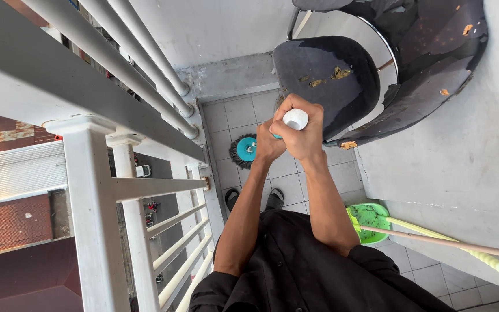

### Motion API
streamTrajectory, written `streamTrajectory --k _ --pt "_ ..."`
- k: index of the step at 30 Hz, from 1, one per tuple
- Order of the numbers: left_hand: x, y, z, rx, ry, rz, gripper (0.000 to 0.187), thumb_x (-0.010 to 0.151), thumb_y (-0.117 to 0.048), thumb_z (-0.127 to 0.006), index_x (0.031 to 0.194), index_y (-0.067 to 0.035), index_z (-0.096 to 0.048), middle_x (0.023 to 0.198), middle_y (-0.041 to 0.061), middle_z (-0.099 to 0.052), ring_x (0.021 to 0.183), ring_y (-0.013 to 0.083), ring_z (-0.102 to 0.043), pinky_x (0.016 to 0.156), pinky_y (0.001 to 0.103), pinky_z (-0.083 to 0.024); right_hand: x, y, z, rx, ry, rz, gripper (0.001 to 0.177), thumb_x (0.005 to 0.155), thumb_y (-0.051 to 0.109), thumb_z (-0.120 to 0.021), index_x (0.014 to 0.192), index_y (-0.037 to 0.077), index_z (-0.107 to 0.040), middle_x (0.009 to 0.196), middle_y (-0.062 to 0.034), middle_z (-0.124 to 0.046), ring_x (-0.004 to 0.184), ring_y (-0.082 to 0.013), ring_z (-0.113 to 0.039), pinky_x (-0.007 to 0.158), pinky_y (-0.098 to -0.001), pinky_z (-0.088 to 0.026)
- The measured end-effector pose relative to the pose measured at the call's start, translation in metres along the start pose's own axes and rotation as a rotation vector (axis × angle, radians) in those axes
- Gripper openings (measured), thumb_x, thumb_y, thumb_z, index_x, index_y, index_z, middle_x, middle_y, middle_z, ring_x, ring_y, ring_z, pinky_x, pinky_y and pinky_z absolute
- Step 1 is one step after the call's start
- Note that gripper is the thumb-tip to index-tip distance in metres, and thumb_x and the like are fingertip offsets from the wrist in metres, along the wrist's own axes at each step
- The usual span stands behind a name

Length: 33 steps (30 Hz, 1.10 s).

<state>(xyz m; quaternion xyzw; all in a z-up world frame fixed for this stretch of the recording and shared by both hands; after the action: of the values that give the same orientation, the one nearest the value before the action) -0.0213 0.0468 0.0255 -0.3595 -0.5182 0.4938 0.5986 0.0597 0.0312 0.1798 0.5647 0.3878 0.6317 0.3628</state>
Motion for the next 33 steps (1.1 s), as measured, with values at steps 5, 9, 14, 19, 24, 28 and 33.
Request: streamTrajectory --k 5,9,14,19,24,28,33 --pt "0.003 0.019 -0.017 0.021 0.035 0.001 0.031 0.075 -0.023 -0.079 0.097 -0.003 -0.069 0.080 0.013 -0.075 0.075 0.0282 -0.076 0.064 0.039 -0.056 0.000 -0.003 0.000 -0.074 -0.003 0.017 0.014 0.071 -0.005 -0.066 0.072 0.005 -0.057 0.067 -0.0019 -0.063 0.061 -0.0071 -0.059 0.056 -0.0246 -0.043" --pt "0.005 0.035 -0.023 0.048 0.073 0.068 0.028 0.077 -0.022 -0.078 0.093 -0.002 -0.067 0.077 0.014 -0.074 0.070 0.0293 -0.075 0.062 0.039 -0.055 0.000 -0.005 -0.004 -0.127 0.010 0.009 0.013 0.072 -0.004 -0.066 0.073 0.005 -0.057 0.067 -0.0008 -0.062 0.060 -0.0069 -0.059 0.056 -0.0244 -0.043" --pt "0.005 0.046 -0.023 0.038 0.084 0.055 0.025 0.077 -0.021 -0.077 0.087 -0.001 -0.066 0.075 0.014 -0.073 0.070 0.0288 -0.075 0.061 0.040 -0.055 -0.003 -0.007 -0.011 -0.047 0.004 -0.025 0.012 0.076 -0.002 -0.069 0.077 0.004 -0.059 0.070 -0.0014 -0.064 0.065 -0.0069 -0.061 0.060 -0.0245 -0.046" --pt "0.003 0.018 -0.005 -0.007 0.090 0.090 0.029 0.079 -0.023 -0.074 0.096 -0.001 -0.065 0.078 0.014 -0.072 0.071 0.0308 -0.073 0.064 0.041 -0.055 -0.010 -0.013 -0.012 0.064 -0.065 -0.006 0.015 0.076 -0.001 -0.074 0.077 0.004 -0.060 0.072 -0.0037 -0.064 0.067 -0.0088 -0.060 0.063 -0.0255 -0.047" --pt "-0.001 0.031 -0.004 0.152 0.127 0.068 0.027 0.079 -0.025 -0.074 0.094 -0.003 -0.069 0.083 0.017 -0.075 0.079 0.0339 -0.074 0.069 0.041 -0.057 -0.011 -0.012 -0.016 0.155 -0.079 0.020 0.014 0.072 -0.004 -0.071 0.077 0.003 -0.060 0.070 -0.0054 -0.065 0.065 -0.0111 -0.062 0.062 -0.0261 -0.046" --pt "-0.002 0.029 0.007 0.109 0.086 0.060 0.029 0.077 -0.025 -0.077 0.091 -0.001 -0.068 0.083 0.018 -0.074 0.077 0.0344 -0.074 0.067 0.041 -0.057 -0.010 -0.016 -0.018 0.239 -0.100 0.013 0.013 0.071 -0.007 -0.067 0.076 0.002 -0.059 0.070 -0.0081 -0.064 0.064 -0.0131 -0.062 0.062 -0.0272 -0.047" --pt "0.000 0.018 0.034 -0.007 0.050 0.119 0.034 0.071 -0.024 -0.080 0.092 0.001 -0.071 0.081 0.017 -0.076 0.078 0.0278 -0.079 0.068 0.037 -0.057 -0.005 -0.019 -0.030 0.367 -0.091 0.009 0.012 0.069 -0.010 -0.060 0.076 -0.001 -0.059 0.066 -0.0104 -0.062 0.059 -0.0146 -0.060 0.059 -0.0301 -0.050"
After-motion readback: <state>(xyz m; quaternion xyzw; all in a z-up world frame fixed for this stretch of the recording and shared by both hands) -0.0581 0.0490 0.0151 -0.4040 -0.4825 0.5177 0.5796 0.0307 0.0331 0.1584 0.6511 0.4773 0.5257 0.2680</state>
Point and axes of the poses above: each hand's wrist, its own x-axis towards the middle knuckle, its own z-axis out of the back of the hand, y = z × x, the point moved 9 cm from there along x, towards the middle knuckle
